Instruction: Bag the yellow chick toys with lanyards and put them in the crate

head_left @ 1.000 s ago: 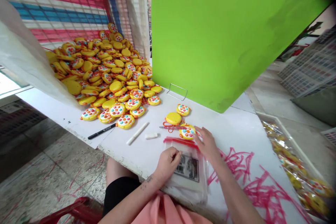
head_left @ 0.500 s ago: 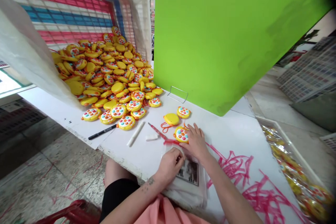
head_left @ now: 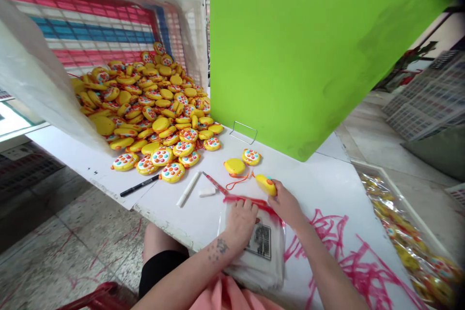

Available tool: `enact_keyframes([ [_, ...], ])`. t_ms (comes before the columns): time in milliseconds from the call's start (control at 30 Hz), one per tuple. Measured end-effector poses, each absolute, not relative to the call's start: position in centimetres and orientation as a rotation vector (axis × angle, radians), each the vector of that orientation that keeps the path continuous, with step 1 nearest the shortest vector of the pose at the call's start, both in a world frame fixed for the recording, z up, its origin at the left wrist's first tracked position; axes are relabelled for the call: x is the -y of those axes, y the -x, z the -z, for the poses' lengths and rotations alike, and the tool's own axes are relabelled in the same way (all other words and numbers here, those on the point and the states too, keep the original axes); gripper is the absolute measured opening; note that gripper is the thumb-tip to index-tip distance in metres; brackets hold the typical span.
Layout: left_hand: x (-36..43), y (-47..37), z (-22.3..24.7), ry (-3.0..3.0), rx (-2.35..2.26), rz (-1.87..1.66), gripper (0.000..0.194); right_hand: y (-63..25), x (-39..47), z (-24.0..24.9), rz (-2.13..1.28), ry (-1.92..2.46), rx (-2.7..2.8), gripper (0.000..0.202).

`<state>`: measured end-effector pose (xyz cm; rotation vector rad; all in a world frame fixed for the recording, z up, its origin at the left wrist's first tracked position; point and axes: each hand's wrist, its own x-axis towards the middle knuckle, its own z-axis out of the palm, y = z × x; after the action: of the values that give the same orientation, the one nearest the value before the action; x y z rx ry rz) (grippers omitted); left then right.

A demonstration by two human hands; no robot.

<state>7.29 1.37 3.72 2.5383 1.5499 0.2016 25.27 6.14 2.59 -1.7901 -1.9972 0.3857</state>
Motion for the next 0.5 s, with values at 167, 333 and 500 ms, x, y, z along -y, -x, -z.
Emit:
enact_keyframes([
  [167, -0.9, -6.7, -1.6, -2.656, -1.418, -0.553, 0.008, -27.5, -5.3, -1.6, -0.735, 1.681, 1.634, 0.036],
  [333, -0.7, -6.2, -0.7, -2.551, -1.248, -0.748, 0.022, -30.4, -3.2, -3.9, -1.15, 1.434, 1.425, 0.049],
  [500, -0.8, -6.0, -0.7, -2.383, -1.239, -0.882, 0.054, -31.7, -0.8, -6.0, -1.356, 1.263, 1.346, 0.052],
])
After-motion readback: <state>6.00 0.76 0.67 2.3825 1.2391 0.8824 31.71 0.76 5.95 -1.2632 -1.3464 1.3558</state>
